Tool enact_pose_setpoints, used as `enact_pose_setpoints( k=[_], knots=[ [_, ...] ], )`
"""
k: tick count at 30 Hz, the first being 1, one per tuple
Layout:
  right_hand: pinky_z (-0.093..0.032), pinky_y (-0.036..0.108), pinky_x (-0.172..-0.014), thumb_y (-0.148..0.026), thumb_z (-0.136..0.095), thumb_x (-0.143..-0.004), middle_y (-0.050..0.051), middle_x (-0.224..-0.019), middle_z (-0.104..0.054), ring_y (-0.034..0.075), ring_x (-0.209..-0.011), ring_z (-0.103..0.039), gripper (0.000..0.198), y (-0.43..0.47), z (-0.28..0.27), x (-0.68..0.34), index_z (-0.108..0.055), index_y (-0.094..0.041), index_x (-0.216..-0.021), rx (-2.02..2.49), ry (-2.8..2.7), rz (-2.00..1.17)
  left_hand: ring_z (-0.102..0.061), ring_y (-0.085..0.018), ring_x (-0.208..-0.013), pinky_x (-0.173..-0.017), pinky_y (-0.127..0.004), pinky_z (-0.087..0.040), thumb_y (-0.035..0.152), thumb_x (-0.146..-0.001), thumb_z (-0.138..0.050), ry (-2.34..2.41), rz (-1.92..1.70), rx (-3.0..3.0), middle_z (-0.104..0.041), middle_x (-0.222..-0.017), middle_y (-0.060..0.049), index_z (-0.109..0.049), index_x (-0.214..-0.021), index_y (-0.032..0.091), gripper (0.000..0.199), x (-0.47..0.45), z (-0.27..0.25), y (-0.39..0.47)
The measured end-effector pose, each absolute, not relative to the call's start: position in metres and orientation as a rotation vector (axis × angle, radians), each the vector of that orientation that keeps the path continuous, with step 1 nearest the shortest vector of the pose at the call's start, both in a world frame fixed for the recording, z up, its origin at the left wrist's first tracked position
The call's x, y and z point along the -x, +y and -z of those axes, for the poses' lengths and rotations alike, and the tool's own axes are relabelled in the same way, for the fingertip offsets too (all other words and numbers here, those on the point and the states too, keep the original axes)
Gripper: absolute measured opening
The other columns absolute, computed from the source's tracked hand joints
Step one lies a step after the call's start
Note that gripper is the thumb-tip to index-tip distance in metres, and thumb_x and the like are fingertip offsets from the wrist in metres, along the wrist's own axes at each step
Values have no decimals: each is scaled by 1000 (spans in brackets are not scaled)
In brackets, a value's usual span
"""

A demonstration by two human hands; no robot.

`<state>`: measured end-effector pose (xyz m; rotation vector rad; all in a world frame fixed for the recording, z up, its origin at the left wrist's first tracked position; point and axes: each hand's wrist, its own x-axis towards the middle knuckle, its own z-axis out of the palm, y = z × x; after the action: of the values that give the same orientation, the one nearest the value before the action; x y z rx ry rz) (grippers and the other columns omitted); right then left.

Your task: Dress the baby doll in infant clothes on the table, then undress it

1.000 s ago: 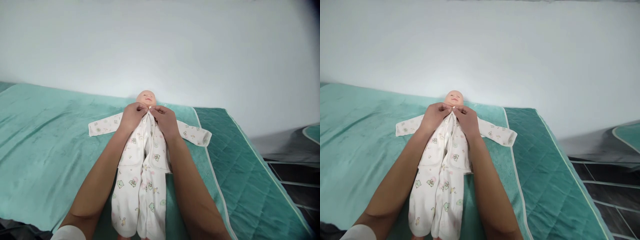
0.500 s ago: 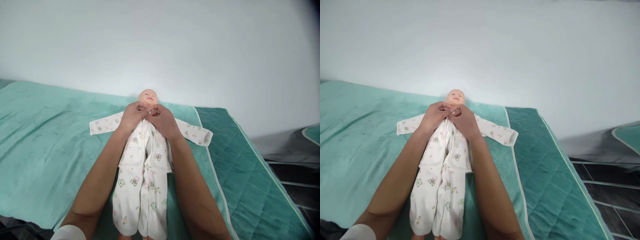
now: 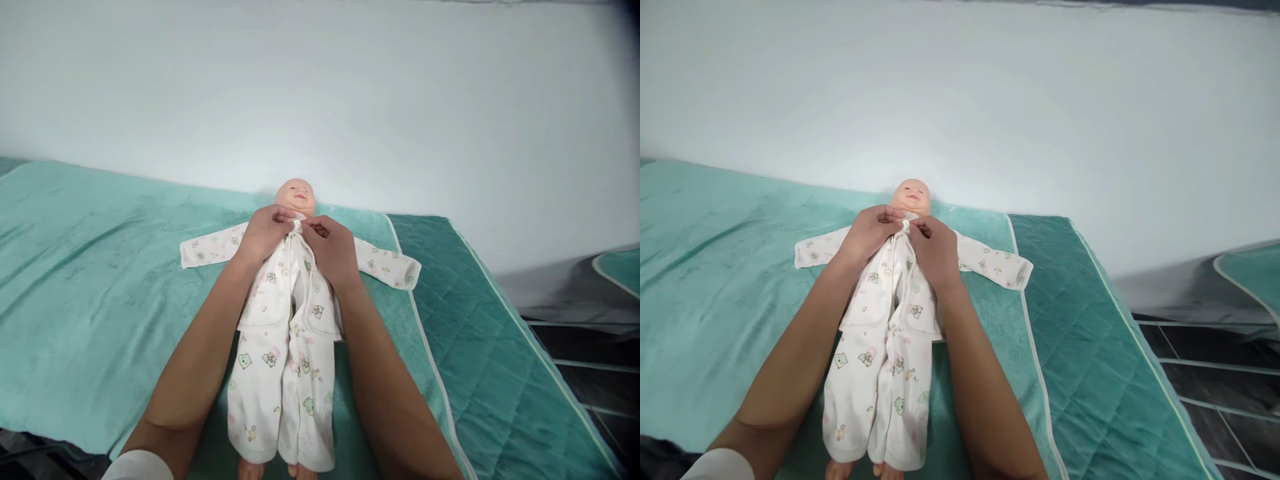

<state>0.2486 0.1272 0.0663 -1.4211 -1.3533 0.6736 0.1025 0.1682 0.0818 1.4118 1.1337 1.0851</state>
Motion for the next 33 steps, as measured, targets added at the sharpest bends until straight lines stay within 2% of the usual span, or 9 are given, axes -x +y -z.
enact_pose_setpoints(
  k=[4, 8, 11, 16, 20, 25, 28, 33],
  knots=[
    [-49, 34, -79, -31, -56, -87, 2, -86, -72, 19, -79, -62, 16, 123, -64, -247, -70, -23, -85, 1479, -1429, -506, -67, -19, -90, -89, -34, -51, 19, -80, -66, 1105, -1078, -1532, -75, -92, -5, -78, -89, 20, 14, -100, -80, 166],
    [-47, 33, -78, -24, -54, -89, 3, -87, -67, 18, -78, -59, 17, 118, -67, -245, -70, -23, -83, 1434, -1561, -355, -68, -22, -103, -99, -36, -50, 20, -85, -63, 1129, -1061, -1663, -76, -108, -6, -80, -90, 21, 17, -97, -81, 165],
    [-47, 34, -81, -22, -52, -91, 5, -91, -65, 20, -83, -60, 21, 118, -69, -247, -72, -24, -89, 1435, -1655, -333, -67, -21, -104, -101, -37, -49, 19, -87, -60, 1177, -1048, -1743, -74, -112, -6, -80, -93, 23, 21, -96, -80, 165],
    [-48, 37, -89, -30, -51, -95, 7, -105, -63, 20, -91, -61, 28, 116, -67, -252, -72, -24, -111, 1458, -1687, -467, -67, -19, -101, -97, -34, -50, 20, -88, -58, 1174, -1097, -1760, -73, -107, -5, -78, -97, 22, 22, -93, -76, 160],
    [-50, 36, -86, -36, -56, -93, 7, -111, -60, 18, -86, -60, 31, 102, -72, -254, -68, -25, -119, 1450, -1618, -560, -64, -17, -85, -81, -30, -50, 27, -86, -62, 1141, -1125, -1679, -72, -91, -3, -74, -95, 20, 16, -90, -80, 146],
    [-48, 35, -77, -40, -66, -87, 5, -104, -62, 17, -78, -57, 21, 76, -82, -247, -64, -23, -99, 1541, -1611, -497, -57, -15, -73, -68, -28, -44, 31, -86, -62, 1154, -1050, -1715, -66, -79, -1, -69, -82, 20, 14, -86, -91, 125],
    [-44, 36, -73, -36, -64, -87, 4, -92, -64, 19, -76, -57, 14, 71, -86, -244, -59, -23, -87, 1664, -1628, -429, -58, -16, -73, -67, -29, -43, 28, -85, -62, 1194, -963, -1786, -67, -81, -1, -69, -83, 20, 10, -83, -94, 120],
    [-41, 35, -69, -32, -57, -88, 2, -77, -67, 20, -73, -58, 12, 78, -83, -247, -62, -23, -81, 1648, -1592, -557, -59, -17, -75, -69, -30, -44, 25, -85, -61, 1223, -928, -1863, -68, -81, -1, -67, -83, 21, 8, -81, -93, 120]
  ],
)
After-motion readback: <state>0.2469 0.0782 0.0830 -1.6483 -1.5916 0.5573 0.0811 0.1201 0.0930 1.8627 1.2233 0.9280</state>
